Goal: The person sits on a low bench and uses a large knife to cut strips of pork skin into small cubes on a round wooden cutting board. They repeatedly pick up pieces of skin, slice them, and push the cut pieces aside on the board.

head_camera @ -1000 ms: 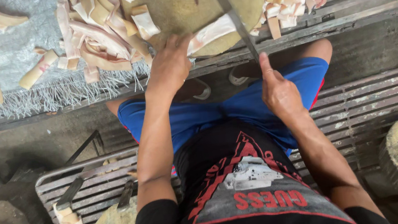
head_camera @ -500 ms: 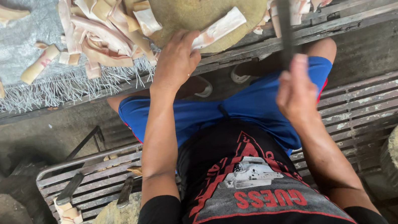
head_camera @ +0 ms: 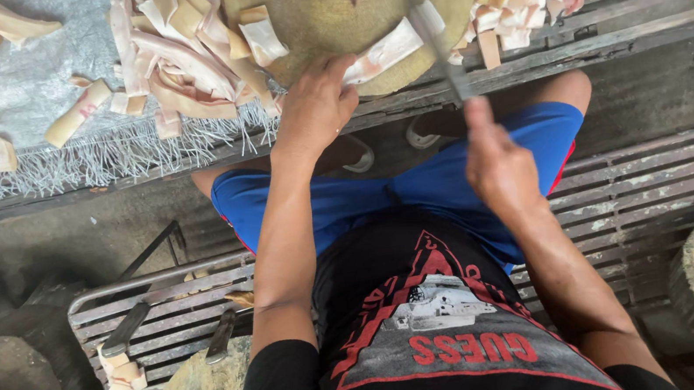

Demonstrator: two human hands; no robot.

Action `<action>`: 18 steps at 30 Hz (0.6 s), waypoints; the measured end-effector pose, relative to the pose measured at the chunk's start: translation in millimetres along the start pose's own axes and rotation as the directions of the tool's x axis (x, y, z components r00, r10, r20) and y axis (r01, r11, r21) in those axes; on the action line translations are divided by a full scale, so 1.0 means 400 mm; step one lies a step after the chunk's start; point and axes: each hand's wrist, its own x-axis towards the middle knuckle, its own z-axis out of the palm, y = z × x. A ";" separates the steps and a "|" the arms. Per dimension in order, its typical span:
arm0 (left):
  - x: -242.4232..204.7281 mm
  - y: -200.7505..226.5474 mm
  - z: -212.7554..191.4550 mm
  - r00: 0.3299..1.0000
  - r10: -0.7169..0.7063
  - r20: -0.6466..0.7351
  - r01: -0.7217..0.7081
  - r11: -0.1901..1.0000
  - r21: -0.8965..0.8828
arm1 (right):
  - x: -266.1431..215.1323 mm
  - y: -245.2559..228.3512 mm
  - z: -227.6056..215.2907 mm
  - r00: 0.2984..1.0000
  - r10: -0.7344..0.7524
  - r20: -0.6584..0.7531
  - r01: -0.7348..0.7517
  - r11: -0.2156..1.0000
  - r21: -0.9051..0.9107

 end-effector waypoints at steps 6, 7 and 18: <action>0.006 0.001 0.013 0.999 0.030 -0.016 -0.029 0.999 0.021 | -0.019 0.021 -0.034 1.000 0.030 0.006 -0.030 0.997 0.074; 0.014 -0.001 0.014 0.999 0.029 -0.018 -0.029 0.999 0.018 | -0.023 0.019 -0.046 0.997 0.079 -0.011 -0.077 0.987 0.139; 0.018 0.001 0.027 0.991 0.120 -0.062 -0.116 0.991 0.067 | -0.012 -0.020 -0.036 0.990 0.039 0.137 -0.037 0.999 -0.015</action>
